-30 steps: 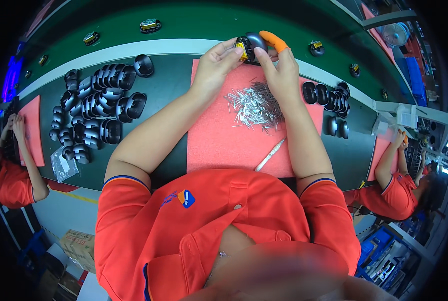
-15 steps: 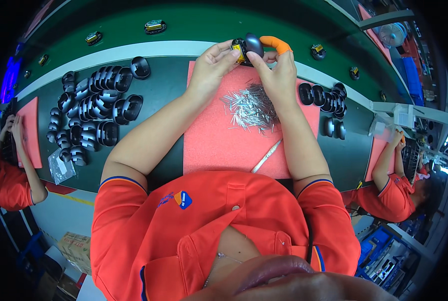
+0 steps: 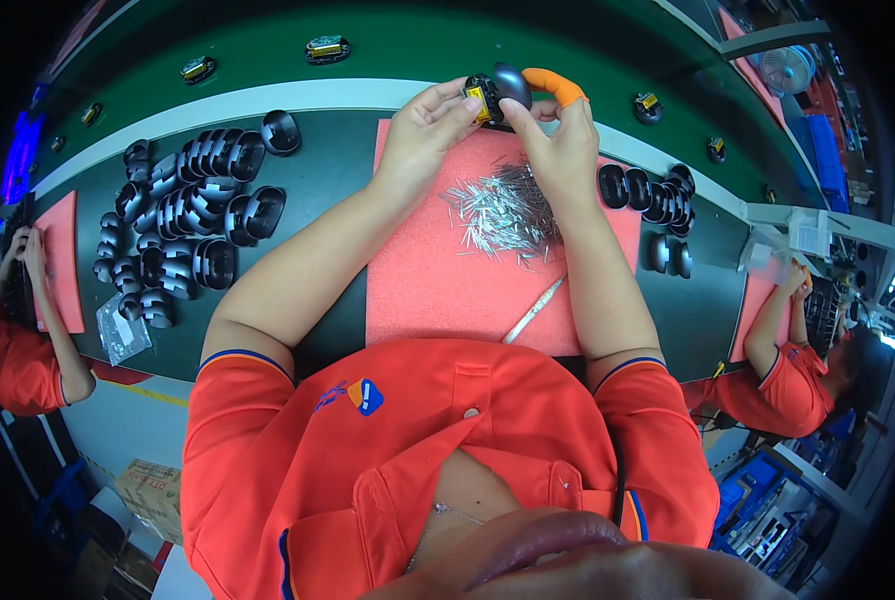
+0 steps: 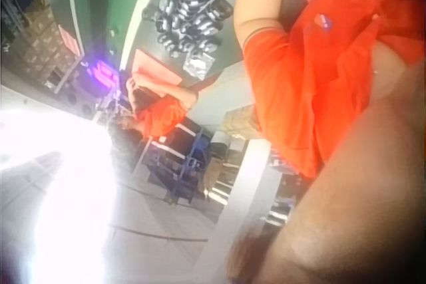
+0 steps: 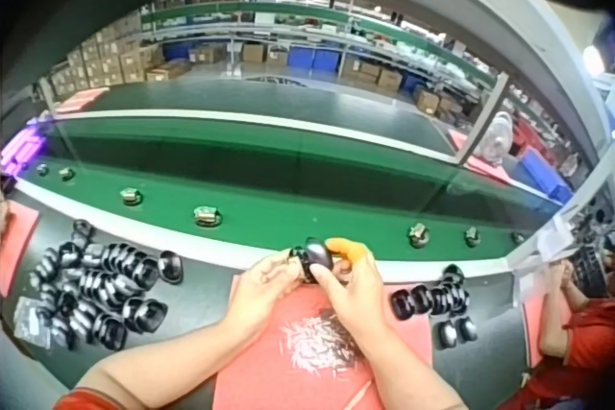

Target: Assembling small electronic components into plastic housings on a production line.

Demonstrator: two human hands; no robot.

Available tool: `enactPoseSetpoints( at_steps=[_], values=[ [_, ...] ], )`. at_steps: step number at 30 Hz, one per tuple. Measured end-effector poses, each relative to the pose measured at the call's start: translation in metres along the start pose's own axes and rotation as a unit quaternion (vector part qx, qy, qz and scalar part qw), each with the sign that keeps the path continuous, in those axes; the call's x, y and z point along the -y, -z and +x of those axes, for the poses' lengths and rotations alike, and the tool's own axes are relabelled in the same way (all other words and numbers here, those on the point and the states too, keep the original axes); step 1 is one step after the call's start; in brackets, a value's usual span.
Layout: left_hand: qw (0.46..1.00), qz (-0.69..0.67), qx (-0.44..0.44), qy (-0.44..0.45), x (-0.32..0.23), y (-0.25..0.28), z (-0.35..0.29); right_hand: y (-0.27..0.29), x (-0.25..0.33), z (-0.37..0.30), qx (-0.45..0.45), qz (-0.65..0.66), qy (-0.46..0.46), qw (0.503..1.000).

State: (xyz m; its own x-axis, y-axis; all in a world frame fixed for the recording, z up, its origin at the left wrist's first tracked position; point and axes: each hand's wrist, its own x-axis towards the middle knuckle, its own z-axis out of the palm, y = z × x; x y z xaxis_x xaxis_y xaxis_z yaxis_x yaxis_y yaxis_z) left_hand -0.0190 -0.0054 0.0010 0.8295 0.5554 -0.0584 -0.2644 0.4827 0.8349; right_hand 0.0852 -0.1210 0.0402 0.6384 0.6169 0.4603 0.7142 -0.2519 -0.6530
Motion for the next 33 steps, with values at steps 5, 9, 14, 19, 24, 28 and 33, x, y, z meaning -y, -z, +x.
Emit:
enactPoseSetpoints(
  at_steps=[5, 9, 14, 19, 24, 28, 33],
  values=[
    [1.000, -0.008, -0.007, -0.002, 0.000, 0.001, -0.001, 0.002, 0.004, 0.000, 0.000, -0.024, 0.012, 1.000],
    [1.000, -0.013, -0.005, -0.005, 0.000, 0.000, -0.002, 0.001, 0.004, 0.000, -0.014, -0.030, 0.042, 0.999],
    [1.000, -0.003, -0.002, -0.012, 0.000, 0.001, -0.002, 0.000, 0.005, 0.001, 0.001, -0.044, 0.017, 0.999],
    [1.000, 0.017, 0.012, 0.003, 0.004, 0.003, 0.000, 0.001, 0.002, 0.002, 0.102, 0.056, -0.155, 0.981],
    [0.998, 0.018, 0.042, 0.039, 0.003, 0.010, 0.007, 0.008, -0.004, 0.006, 0.161, 0.219, -0.195, 0.942],
    [0.998, -0.006, 0.040, 0.056, -0.006, 0.008, 0.008, 0.022, -0.011, 0.008, 0.141, 0.028, -0.136, 0.980],
    [0.997, -0.020, 0.039, 0.060, -0.009, 0.008, 0.008, 0.023, -0.009, -0.001, 0.192, 0.021, 0.033, 0.981]
  ],
)
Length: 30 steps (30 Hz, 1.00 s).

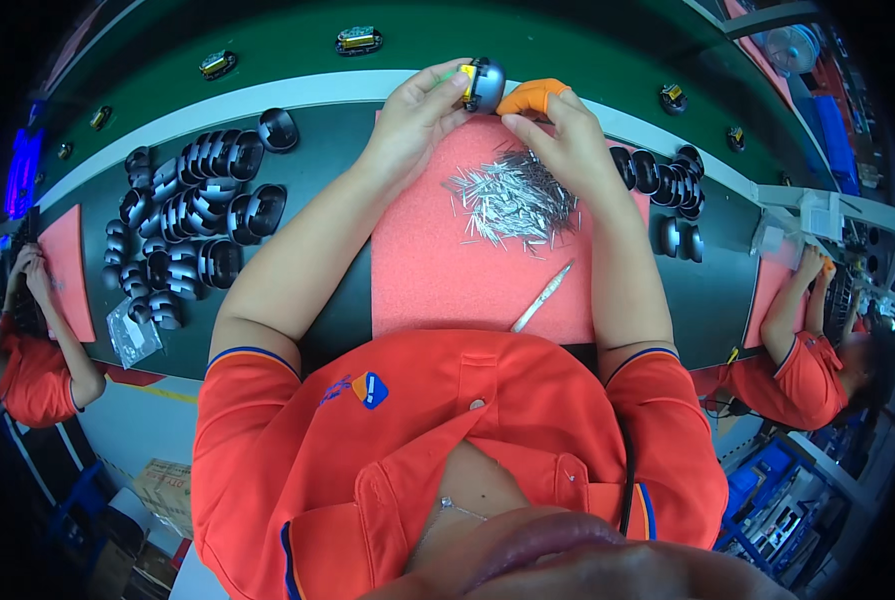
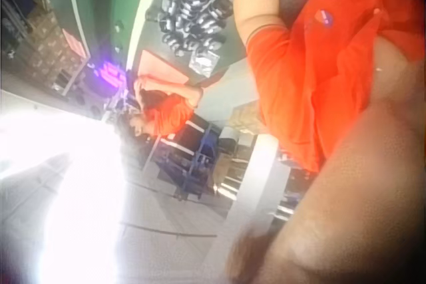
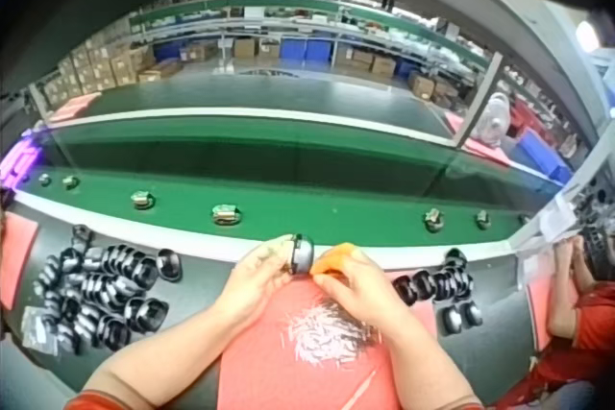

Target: Assembling small electronic components into plastic housings on a production line.

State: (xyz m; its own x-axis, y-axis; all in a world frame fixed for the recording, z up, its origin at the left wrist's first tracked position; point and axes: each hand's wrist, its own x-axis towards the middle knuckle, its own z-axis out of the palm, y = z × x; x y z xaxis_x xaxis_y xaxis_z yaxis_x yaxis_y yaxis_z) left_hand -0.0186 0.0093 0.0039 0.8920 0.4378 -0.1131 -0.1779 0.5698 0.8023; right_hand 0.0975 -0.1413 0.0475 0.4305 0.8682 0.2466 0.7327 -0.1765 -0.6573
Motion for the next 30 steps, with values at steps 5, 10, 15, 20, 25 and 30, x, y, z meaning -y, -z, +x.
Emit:
enactPoseSetpoints(
  at_steps=[5, 10, 15, 20, 25, 30],
  values=[
    [0.999, 0.037, -0.014, -0.008, 0.002, -0.005, -0.004, -0.013, 0.005, 0.007, -0.077, 0.099, -0.163, 0.979],
    [0.999, 0.038, -0.014, -0.030, 0.006, -0.003, -0.002, -0.022, 0.009, 0.010, -0.044, 0.101, -0.159, 0.981],
    [0.996, 0.050, -0.031, -0.067, 0.010, -0.003, -0.001, -0.025, 0.005, 0.008, -0.079, 0.115, -0.125, 0.982],
    [0.994, 0.084, -0.033, -0.067, 0.011, -0.003, -0.001, -0.030, -0.001, 0.009, -0.082, 0.147, -0.157, 0.973],
    [0.994, 0.098, -0.029, -0.041, 0.011, 0.002, 0.001, -0.034, -0.010, 0.010, -0.072, 0.184, -0.171, 0.965],
    [0.996, 0.091, -0.001, 0.010, 0.006, 0.005, 0.005, -0.025, -0.010, 0.009, -0.050, 0.178, -0.148, 0.972]
  ],
)
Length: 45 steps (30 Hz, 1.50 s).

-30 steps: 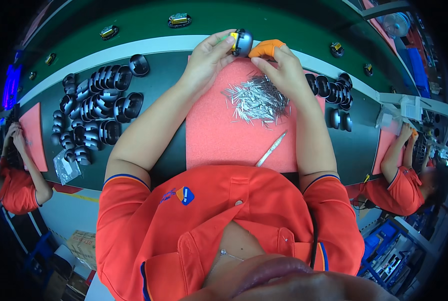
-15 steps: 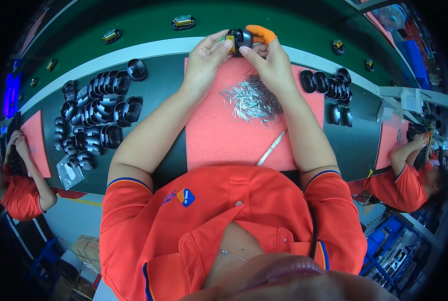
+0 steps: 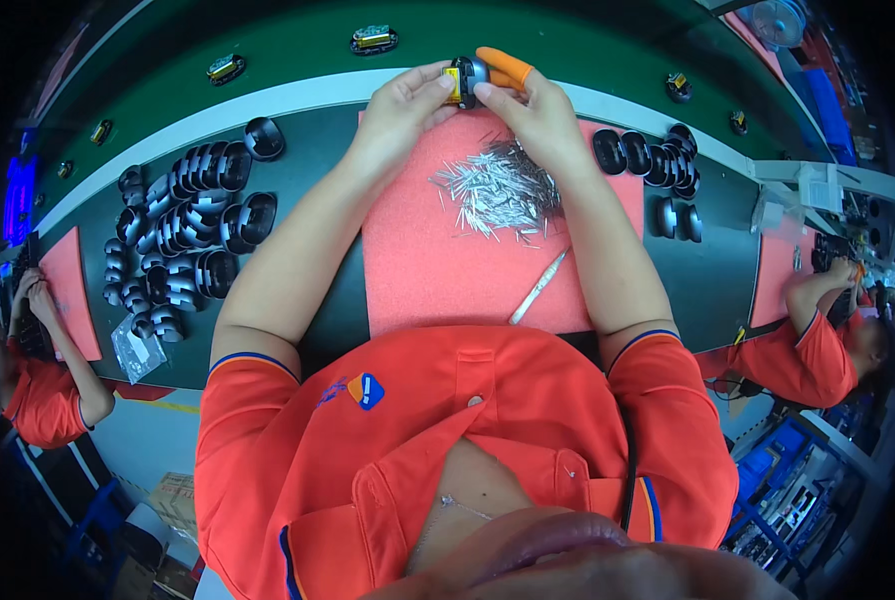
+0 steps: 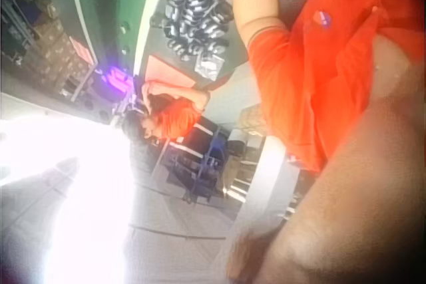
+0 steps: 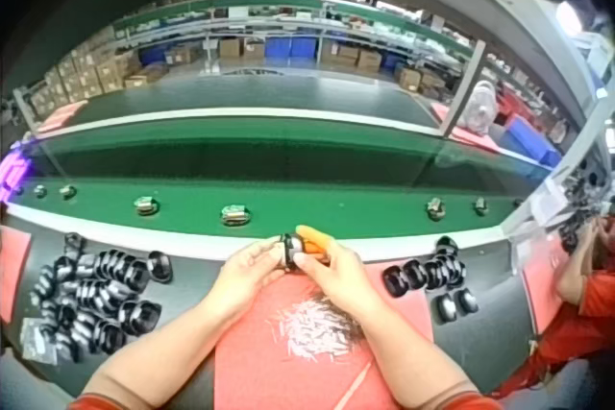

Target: Assembling small electronic components into plastic housings on a production line.

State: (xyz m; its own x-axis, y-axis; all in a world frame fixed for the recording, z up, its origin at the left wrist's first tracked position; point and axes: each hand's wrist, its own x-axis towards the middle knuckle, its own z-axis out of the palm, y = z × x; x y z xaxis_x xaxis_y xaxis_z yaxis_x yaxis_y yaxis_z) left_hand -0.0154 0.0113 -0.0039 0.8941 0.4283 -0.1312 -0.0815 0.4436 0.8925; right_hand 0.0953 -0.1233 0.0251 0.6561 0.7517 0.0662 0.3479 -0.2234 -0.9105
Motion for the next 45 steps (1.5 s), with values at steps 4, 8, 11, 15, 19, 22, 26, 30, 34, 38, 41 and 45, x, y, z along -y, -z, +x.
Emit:
enactPoseSetpoints(
  at_steps=[4, 8, 11, 15, 19, 22, 26, 30, 34, 38, 41, 45],
  values=[
    [0.999, -0.033, 0.016, 0.007, -0.006, 0.003, 0.002, 0.018, 0.008, 0.000, -0.076, -0.182, 0.123, 0.973],
    [0.988, -0.152, 0.018, 0.023, -0.017, 0.001, -0.001, 0.027, 0.007, -0.006, 0.072, -0.258, 0.226, 0.937],
    [0.989, -0.143, 0.021, 0.029, -0.016, 0.007, 0.001, 0.017, 0.012, -0.011, 0.137, -0.374, 0.224, 0.889],
    [0.993, -0.112, 0.031, 0.007, -0.009, 0.012, 0.003, 0.013, 0.009, -0.009, 0.141, -0.397, 0.231, 0.877],
    [0.986, -0.157, 0.048, 0.011, -0.008, 0.006, 0.002, 0.018, -0.002, -0.009, 0.125, -0.339, 0.175, 0.916],
    [0.996, -0.084, 0.003, -0.023, -0.009, -0.005, -0.004, 0.020, -0.004, -0.005, 0.065, -0.226, 0.108, 0.966],
    [0.992, 0.108, 0.045, -0.050, -0.007, -0.007, -0.008, 0.022, 0.008, 0.001, -0.028, 0.011, 0.003, 1.000],
    [0.985, 0.107, 0.062, -0.122, -0.003, -0.013, -0.013, 0.018, 0.021, -0.002, -0.042, 0.146, -0.019, 0.988],
    [0.987, 0.082, 0.081, -0.115, -0.001, -0.011, -0.012, 0.010, 0.024, -0.009, -0.056, 0.190, 0.027, 0.980],
    [0.987, 0.087, 0.075, -0.113, 0.000, -0.008, -0.010, 0.009, 0.023, -0.010, -0.088, -0.150, 0.244, 0.954],
    [0.988, 0.084, 0.070, -0.113, -0.002, -0.009, -0.011, 0.011, 0.023, -0.009, -0.068, -0.187, 0.248, 0.948],
    [0.992, 0.075, 0.074, -0.075, -0.008, -0.009, -0.012, 0.008, 0.020, -0.010, -0.052, -0.101, 0.233, 0.966]
  ],
)
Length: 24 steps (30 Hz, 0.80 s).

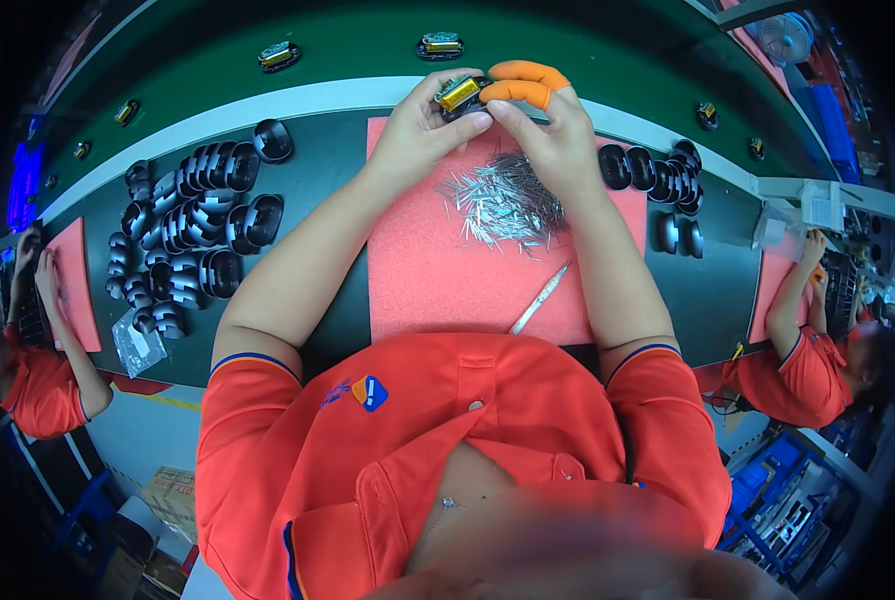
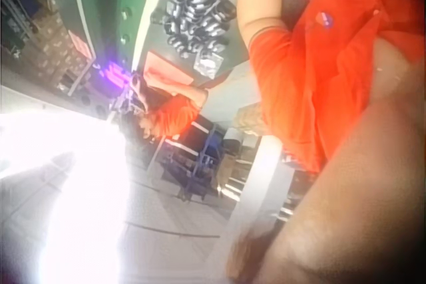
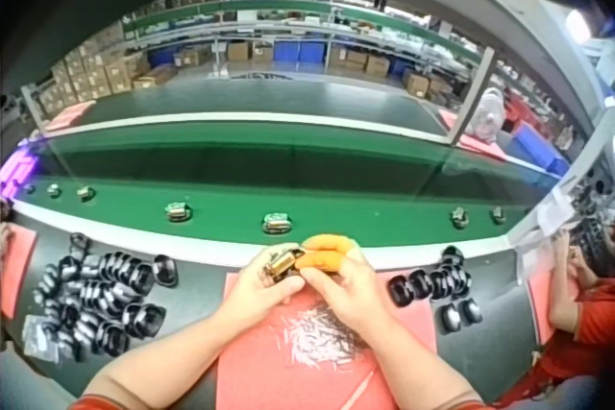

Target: Assembling small electronic components into plastic housings on a production line.

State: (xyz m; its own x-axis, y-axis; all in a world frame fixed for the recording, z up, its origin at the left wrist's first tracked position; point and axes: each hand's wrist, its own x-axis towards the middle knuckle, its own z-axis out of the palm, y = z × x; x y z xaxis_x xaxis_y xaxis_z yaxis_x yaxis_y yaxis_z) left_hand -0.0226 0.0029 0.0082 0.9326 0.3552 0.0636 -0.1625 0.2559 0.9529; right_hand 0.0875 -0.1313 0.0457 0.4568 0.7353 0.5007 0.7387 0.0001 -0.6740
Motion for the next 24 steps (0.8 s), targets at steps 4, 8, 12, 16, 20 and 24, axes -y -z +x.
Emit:
enactPoseSetpoints(
  at_steps=[4, 8, 12, 16, 20, 24],
  values=[
    [1.000, -0.009, 0.006, 0.014, 0.001, 0.003, 0.000, -0.007, 0.001, -0.002, -0.044, -0.005, 0.033, 0.998],
    [1.000, -0.009, 0.004, 0.003, 0.000, 0.002, 0.000, -0.002, -0.001, -0.001, -0.044, -0.095, 0.053, 0.993],
    [1.000, 0.006, 0.005, -0.013, 0.000, 0.000, 0.000, 0.003, 0.002, 0.001, -0.005, -0.152, 0.106, 0.983],
    [1.000, 0.006, 0.003, -0.012, -0.002, -0.001, -0.001, 0.001, 0.001, -0.001, 0.018, -0.033, 0.000, 0.999],
    [1.000, -0.001, 0.011, 0.004, 0.000, 0.001, 0.000, -0.014, 0.000, -0.003, -0.096, -0.013, 0.017, 0.995],
    [1.000, -0.020, 0.005, 0.014, 0.001, 0.003, -0.001, -0.016, -0.002, -0.003, -0.104, 0.005, 0.020, 0.994]
  ],
)
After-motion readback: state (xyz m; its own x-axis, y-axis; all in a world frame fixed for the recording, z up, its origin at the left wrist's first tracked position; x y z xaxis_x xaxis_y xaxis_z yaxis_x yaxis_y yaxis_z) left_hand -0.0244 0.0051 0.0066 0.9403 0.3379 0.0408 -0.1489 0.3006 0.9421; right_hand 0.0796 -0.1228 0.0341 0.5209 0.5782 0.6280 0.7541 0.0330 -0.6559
